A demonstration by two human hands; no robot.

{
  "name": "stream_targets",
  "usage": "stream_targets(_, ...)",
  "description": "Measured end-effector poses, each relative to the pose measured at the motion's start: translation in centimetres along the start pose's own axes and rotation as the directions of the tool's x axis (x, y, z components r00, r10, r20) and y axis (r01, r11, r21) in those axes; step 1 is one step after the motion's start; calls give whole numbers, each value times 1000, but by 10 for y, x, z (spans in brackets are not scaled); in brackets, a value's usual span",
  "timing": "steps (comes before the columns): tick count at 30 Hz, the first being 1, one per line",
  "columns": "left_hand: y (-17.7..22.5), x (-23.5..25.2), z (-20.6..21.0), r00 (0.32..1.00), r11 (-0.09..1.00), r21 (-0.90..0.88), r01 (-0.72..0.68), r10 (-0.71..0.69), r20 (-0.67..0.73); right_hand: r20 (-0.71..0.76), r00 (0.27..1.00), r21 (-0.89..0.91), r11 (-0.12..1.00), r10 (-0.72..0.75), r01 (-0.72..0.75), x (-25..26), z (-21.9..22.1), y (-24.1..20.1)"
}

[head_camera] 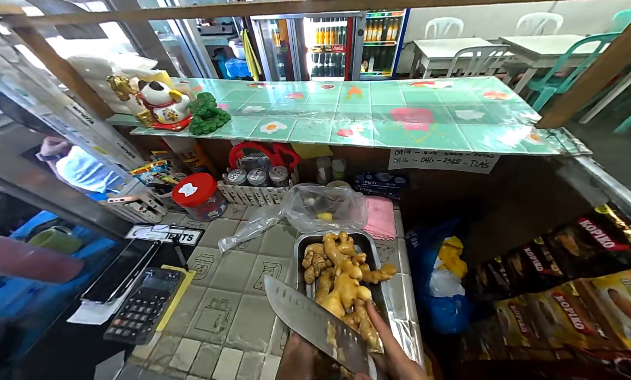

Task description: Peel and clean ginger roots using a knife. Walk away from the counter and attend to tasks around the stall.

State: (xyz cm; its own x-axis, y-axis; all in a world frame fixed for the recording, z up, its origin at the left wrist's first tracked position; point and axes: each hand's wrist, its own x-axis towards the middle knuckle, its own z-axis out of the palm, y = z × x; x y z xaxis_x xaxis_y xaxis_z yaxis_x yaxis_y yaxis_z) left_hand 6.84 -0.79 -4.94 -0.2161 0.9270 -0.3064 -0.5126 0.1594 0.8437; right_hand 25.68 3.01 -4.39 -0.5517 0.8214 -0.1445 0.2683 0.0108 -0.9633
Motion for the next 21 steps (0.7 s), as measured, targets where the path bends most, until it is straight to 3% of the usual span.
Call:
stream_targets(5,9,-1,11,989,975,-184,121,-134,-61,1,1000,-63,998,-24,24,3,-1,-11)
stream_targets(11,28,-14,29,966,924,-296,241,-259,-23,-48,993,-147,984,-110,102,5,-7,-19)
stream_targets(15,16,-14,13,980,915,-352,198,-183,76,-39,987,-110,982,-159,153,5,-11,-19)
stream_targets(21,30,-12,19,970,904,-351,244,-229,85,7,984,-104,978,-179,179,7,-17,-22)
